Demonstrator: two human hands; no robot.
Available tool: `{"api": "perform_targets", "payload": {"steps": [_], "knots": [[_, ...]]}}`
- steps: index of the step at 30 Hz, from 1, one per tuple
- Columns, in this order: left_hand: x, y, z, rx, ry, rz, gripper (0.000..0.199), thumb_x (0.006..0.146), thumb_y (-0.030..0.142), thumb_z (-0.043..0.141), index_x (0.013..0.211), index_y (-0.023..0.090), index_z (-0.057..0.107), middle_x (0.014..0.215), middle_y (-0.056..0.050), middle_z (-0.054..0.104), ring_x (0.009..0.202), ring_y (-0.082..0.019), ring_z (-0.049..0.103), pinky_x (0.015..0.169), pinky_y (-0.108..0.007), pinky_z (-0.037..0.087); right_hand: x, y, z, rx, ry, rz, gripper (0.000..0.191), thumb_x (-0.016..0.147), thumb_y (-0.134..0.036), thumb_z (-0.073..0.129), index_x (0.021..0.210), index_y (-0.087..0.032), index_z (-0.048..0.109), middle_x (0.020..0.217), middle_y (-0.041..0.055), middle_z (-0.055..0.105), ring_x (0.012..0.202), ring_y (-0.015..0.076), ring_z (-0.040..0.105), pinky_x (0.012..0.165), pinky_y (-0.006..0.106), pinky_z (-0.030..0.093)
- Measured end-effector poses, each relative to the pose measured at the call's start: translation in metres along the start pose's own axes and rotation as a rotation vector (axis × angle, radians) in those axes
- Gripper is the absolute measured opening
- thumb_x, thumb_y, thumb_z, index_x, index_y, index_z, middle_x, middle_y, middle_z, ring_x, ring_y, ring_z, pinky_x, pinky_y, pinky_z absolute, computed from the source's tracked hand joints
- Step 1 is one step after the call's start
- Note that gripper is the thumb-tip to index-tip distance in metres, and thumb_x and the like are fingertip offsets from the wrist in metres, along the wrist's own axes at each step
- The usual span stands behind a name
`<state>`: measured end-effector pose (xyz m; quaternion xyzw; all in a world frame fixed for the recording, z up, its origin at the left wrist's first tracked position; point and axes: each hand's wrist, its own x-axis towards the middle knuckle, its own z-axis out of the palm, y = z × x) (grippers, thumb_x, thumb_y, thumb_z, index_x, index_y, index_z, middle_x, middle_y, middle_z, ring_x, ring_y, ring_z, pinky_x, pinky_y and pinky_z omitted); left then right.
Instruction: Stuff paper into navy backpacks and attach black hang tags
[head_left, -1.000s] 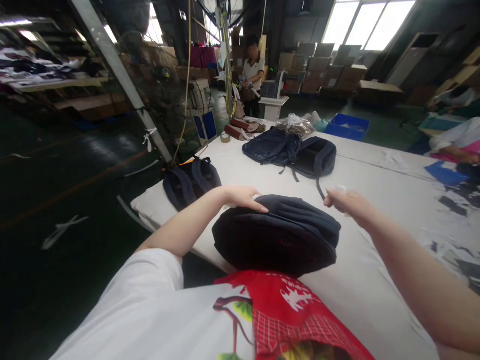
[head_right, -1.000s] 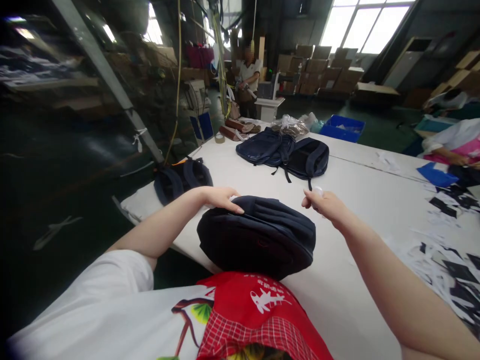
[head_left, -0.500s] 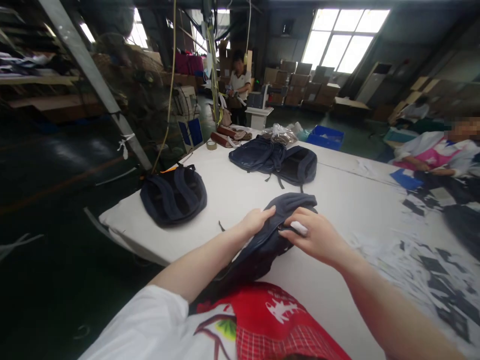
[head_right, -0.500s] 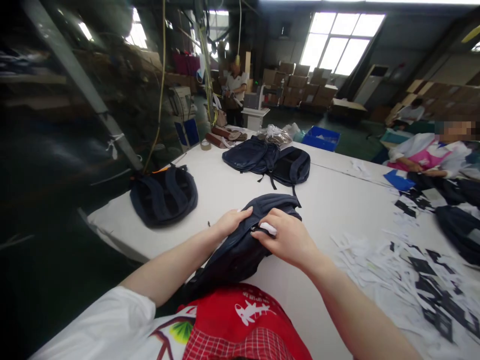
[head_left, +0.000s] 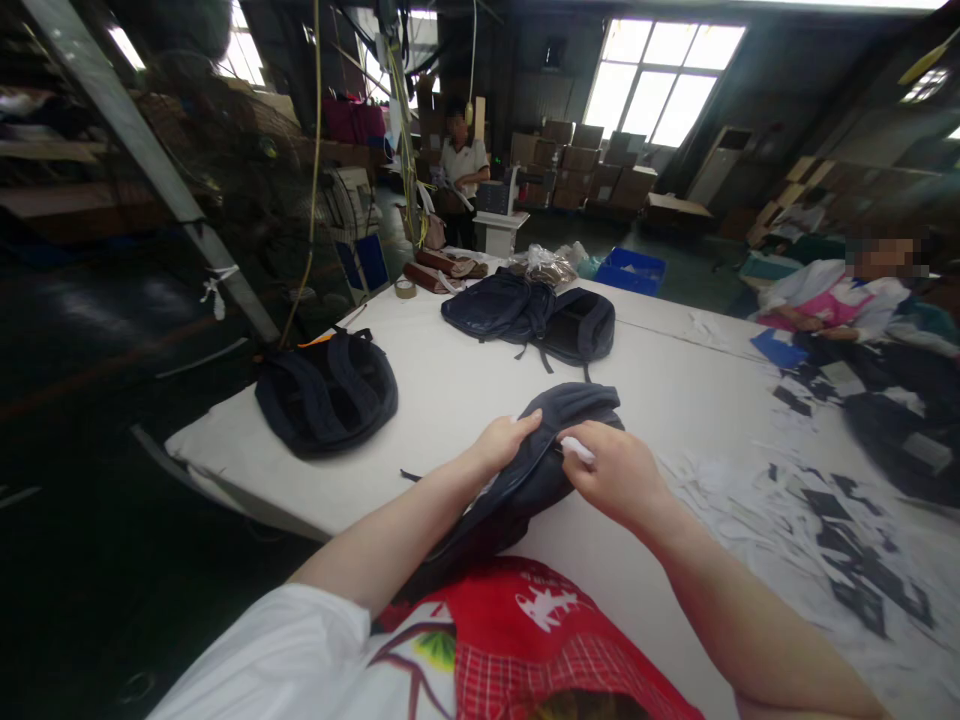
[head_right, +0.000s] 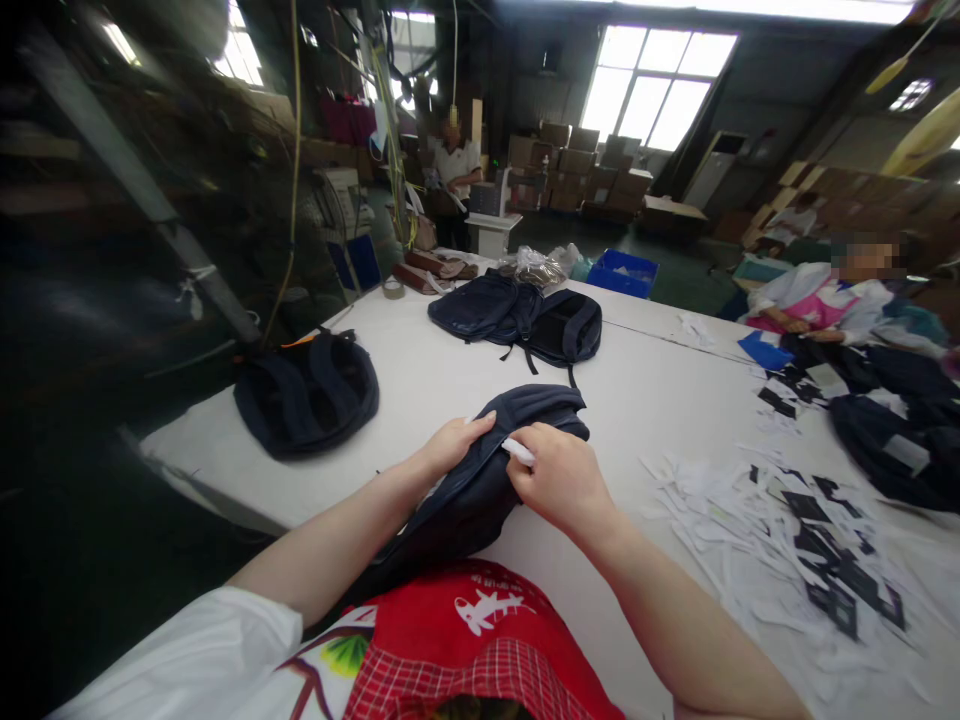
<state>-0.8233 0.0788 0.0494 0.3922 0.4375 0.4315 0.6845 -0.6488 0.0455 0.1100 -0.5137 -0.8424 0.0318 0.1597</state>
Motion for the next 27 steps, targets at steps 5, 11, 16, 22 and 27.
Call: {"api": "perform_targets", "payload": {"steps": [5, 11, 16, 22, 27], "knots": [[-0.001, -0.004, 0.0, 0.028, -0.021, 0.017, 0.059, 0.062, 0.064, 0.075, 0.085, 0.01, 0.074, 0.08, -0.01, 0.075, 0.082, -0.026, 0.069, 0.083, -0.036, 0.051, 0.007, 0.004, -0.005, 0.007, -0.114, 0.022, 0.02, 0.089, -0.033, 0.053, 0.084, -0.023, 0.07, 0.085, 0.0026, 0.072, 0.078, 0.0179, 0.064, 0.066, 0.026, 0.04], [-0.006, 0.001, -0.005, 0.074, -0.077, 0.04, 0.062, 0.064, 0.067, 0.071, 0.088, 0.01, 0.072, 0.082, -0.009, 0.074, 0.077, -0.022, 0.066, 0.076, -0.033, 0.05, 0.01, 0.025, -0.01, -0.057, -0.144, -0.037, 0.025, 0.094, -0.028, 0.046, 0.091, -0.022, 0.07, 0.095, 0.0047, 0.072, 0.083, 0.0184, 0.064, 0.07, 0.027, 0.041], [-0.014, 0.004, -0.013, 0.106, -0.087, 0.029, 0.058, 0.069, 0.065, 0.069, 0.088, 0.011, 0.07, 0.077, -0.007, 0.071, 0.074, -0.021, 0.065, 0.074, -0.032, 0.05, 0.013, 0.043, -0.013, -0.168, -0.076, -0.003, 0.023, 0.093, -0.023, 0.047, 0.099, -0.023, 0.069, 0.101, 0.0061, 0.069, 0.085, 0.0188, 0.064, 0.069, 0.027, 0.041], [-0.02, 0.003, -0.027, 0.114, -0.066, 0.057, 0.053, 0.075, 0.063, 0.066, 0.089, 0.011, 0.068, 0.075, -0.006, 0.071, 0.074, -0.022, 0.066, 0.07, -0.031, 0.05, 0.027, 0.047, -0.008, -0.255, -0.1, 0.139, 0.028, 0.097, -0.032, 0.043, 0.087, -0.021, 0.067, 0.088, 0.0058, 0.067, 0.077, 0.0184, 0.061, 0.063, 0.027, 0.037], [-0.032, 0.007, -0.042, 0.193, -0.06, 0.072, 0.048, 0.078, 0.059, 0.065, 0.087, 0.012, 0.067, 0.077, -0.005, 0.071, 0.072, -0.019, 0.064, 0.066, -0.027, 0.048, 0.037, 0.061, -0.005, -0.334, -0.082, 0.226, 0.025, 0.091, -0.013, 0.043, 0.097, -0.019, 0.066, 0.098, 0.0103, 0.067, 0.087, 0.0201, 0.062, 0.067, 0.027, 0.038]]}}
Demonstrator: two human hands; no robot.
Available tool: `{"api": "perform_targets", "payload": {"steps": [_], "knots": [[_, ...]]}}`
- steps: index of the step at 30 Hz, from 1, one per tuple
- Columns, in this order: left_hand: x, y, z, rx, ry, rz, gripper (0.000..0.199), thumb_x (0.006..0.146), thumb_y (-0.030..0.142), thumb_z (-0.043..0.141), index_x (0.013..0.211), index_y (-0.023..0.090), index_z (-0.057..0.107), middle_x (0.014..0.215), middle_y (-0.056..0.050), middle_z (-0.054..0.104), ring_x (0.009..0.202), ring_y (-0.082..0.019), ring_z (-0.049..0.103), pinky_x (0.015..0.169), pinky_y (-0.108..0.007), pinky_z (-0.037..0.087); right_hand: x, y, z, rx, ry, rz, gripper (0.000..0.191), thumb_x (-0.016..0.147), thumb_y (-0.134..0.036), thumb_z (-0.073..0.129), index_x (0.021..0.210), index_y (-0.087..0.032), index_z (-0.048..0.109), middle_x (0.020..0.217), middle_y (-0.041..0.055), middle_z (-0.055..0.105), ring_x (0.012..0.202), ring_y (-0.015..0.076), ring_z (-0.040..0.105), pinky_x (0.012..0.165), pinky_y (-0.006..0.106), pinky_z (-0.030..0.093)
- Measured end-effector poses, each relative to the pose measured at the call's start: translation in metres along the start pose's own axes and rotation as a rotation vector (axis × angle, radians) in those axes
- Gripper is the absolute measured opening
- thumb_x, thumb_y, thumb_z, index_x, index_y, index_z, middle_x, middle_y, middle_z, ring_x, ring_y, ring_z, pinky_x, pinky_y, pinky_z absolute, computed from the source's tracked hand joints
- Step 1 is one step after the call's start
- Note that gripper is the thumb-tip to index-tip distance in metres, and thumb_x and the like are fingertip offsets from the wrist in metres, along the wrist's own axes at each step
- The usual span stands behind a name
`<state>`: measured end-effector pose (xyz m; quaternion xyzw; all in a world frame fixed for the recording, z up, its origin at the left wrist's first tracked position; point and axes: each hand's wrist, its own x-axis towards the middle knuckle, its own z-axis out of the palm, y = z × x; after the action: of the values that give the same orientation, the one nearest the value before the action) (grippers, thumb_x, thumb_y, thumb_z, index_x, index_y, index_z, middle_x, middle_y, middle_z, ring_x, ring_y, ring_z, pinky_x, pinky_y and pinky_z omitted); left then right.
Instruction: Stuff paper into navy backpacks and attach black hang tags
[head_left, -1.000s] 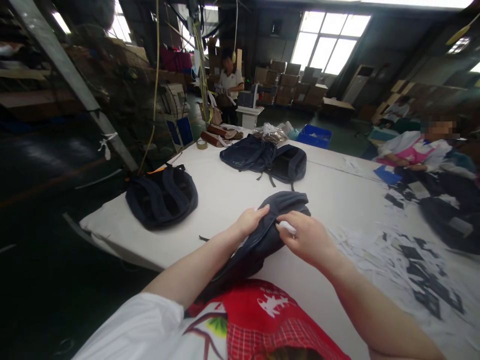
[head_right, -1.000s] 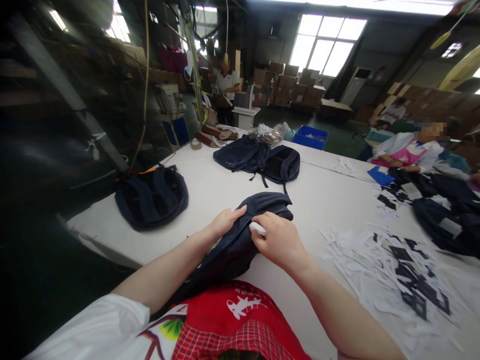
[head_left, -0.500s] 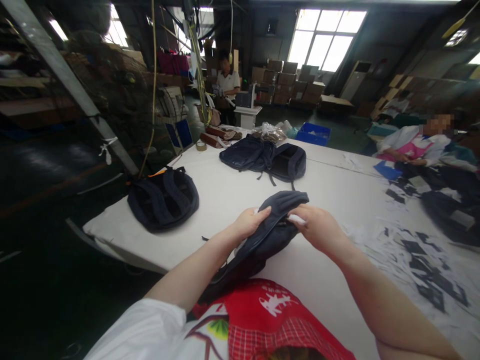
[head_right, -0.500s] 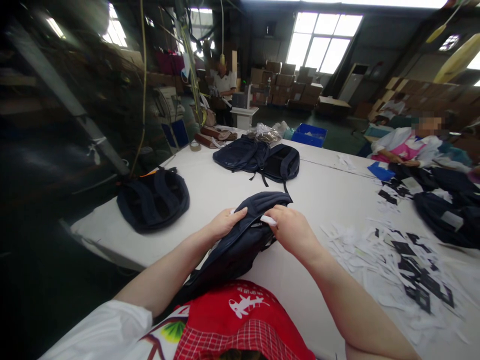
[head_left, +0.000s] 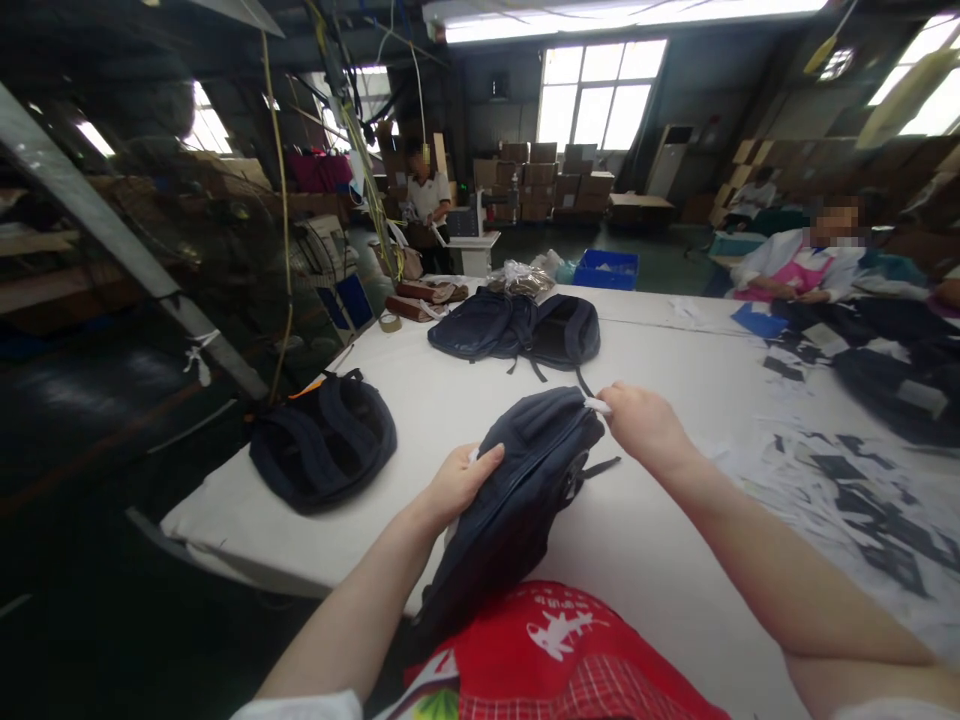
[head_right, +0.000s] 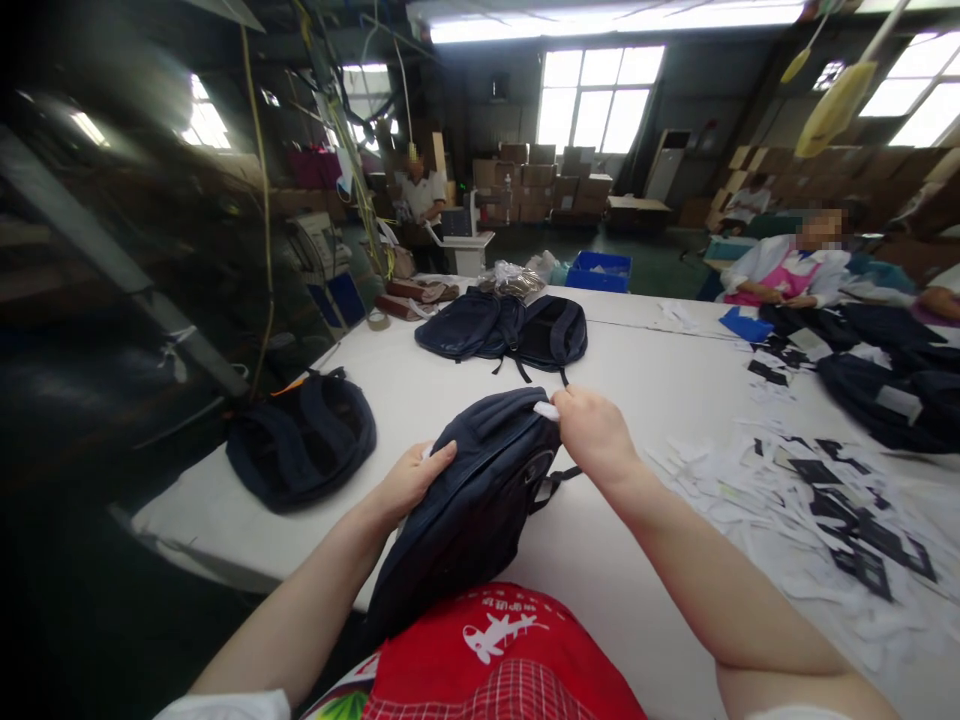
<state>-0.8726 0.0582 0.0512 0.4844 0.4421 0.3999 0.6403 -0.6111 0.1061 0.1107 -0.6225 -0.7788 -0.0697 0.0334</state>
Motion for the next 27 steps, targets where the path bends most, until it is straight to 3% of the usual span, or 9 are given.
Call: {"api": "perform_targets", "payload": {"steps": [8, 13, 16, 18, 20, 22, 24, 26, 27], "knots": [[-0.028, -0.005, -0.03, 0.096, -0.018, -0.039, 0.05, 0.08, 0.059, 0.062, 0.093, 0.011, 0.069, 0.081, -0.008, 0.073, 0.071, -0.02, 0.065, 0.07, -0.03, 0.051, 0.034, 0.026, 0.075, 0.095, -0.366, 0.098, 0.019, 0.091, -0.021, 0.052, 0.089, -0.014, 0.07, 0.096, 0.0145, 0.072, 0.09, 0.0217, 0.067, 0.071, 0.027, 0.044], [-0.034, 0.032, -0.046, 0.518, -0.116, 0.034, 0.044, 0.079, 0.055, 0.064, 0.097, 0.016, 0.074, 0.094, -0.008, 0.075, 0.087, -0.025, 0.067, 0.08, -0.031, 0.051, 0.024, 0.016, 0.103, 0.191, -0.448, 0.108, 0.021, 0.088, -0.033, 0.064, 0.086, -0.012, 0.067, 0.085, 0.005, 0.07, 0.08, 0.0167, 0.066, 0.077, 0.033, 0.05], [-0.028, 0.063, -0.042, 0.859, -0.09, 0.104, 0.044, 0.077, 0.056, 0.065, 0.097, 0.018, 0.076, 0.095, -0.007, 0.075, 0.09, -0.026, 0.067, 0.082, -0.031, 0.049, 0.019, 0.008, 0.098, 0.243, -0.385, 0.103, 0.012, 0.082, -0.025, 0.067, 0.082, -0.012, 0.069, 0.083, 0.0093, 0.07, 0.082, 0.0198, 0.066, 0.077, 0.031, 0.048], [-0.021, 0.075, -0.036, 1.03, 0.019, 0.06, 0.049, 0.073, 0.062, 0.065, 0.087, 0.017, 0.076, 0.079, -0.007, 0.074, 0.075, -0.025, 0.066, 0.069, -0.029, 0.048, 0.017, 0.005, 0.088, 0.268, -0.307, 0.097, 0.01, 0.079, -0.017, 0.064, 0.086, -0.012, 0.069, 0.089, 0.0139, 0.07, 0.088, 0.0225, 0.066, 0.078, 0.03, 0.046], [-0.014, 0.076, -0.031, 1.064, 0.105, 0.03, 0.052, 0.069, 0.066, 0.066, 0.076, 0.015, 0.075, 0.063, -0.006, 0.069, 0.062, -0.023, 0.062, 0.057, -0.027, 0.043, 0.012, 0.003, 0.077, 0.286, -0.198, 0.095, 0.023, 0.082, -0.013, 0.054, 0.101, -0.013, 0.067, 0.106, 0.0154, 0.068, 0.099, 0.023, 0.063, 0.083, 0.03, 0.045], [-0.008, 0.067, -0.028, 0.947, 0.127, 0.055, 0.051, 0.072, 0.065, 0.064, 0.068, 0.015, 0.072, 0.058, -0.005, 0.066, 0.057, -0.02, 0.059, 0.053, -0.026, 0.04, 0.003, 0.0, 0.068, 0.428, -0.001, 0.085, 0.03, 0.086, -0.014, 0.044, 0.111, -0.015, 0.061, 0.116, 0.0127, 0.064, 0.106, 0.0217, 0.06, 0.089, 0.031, 0.044], [-0.005, 0.053, -0.027, 0.724, 0.148, 0.079, 0.05, 0.076, 0.063, 0.063, 0.068, 0.014, 0.071, 0.06, -0.004, 0.067, 0.057, -0.018, 0.059, 0.053, -0.025, 0.04, -0.012, -0.006, 0.062, 0.697, 0.17, 0.024, 0.027, 0.089, -0.02, 0.041, 0.108, -0.018, 0.06, 0.11, 0.0083, 0.064, 0.102, 0.0203, 0.061, 0.087, 0.031, 0.046], [-0.003, 0.039, -0.029, 0.492, 0.203, 0.058, 0.047, 0.076, 0.06, 0.065, 0.074, 0.013, 0.071, 0.066, -0.004, 0.07, 0.06, -0.018, 0.061, 0.055, -0.025, 0.043, -0.034, -0.016, 0.058, 0.923, 0.177, -0.101, 0.021, 0.088, -0.022, 0.042, 0.096, -0.019, 0.061, 0.094, 0.0048, 0.065, 0.088, 0.0192, 0.062, 0.08, 0.031, 0.048], [-0.003, 0.033, -0.031, 0.392, 0.256, 0.037, 0.046, 0.076, 0.058, 0.067, 0.077, 0.012, 0.071, 0.067, -0.005, 0.07, 0.061, -0.019, 0.062, 0.056, -0.026, 0.045, -0.046, -0.021, 0.055, 0.962, 0.097, -0.194, 0.019, 0.086, -0.02, 0.042, 0.09, -0.02, 0.06, 0.087, 0.0033, 0.064, 0.082, 0.0182, 0.061, 0.077, 0.03, 0.047]]}}
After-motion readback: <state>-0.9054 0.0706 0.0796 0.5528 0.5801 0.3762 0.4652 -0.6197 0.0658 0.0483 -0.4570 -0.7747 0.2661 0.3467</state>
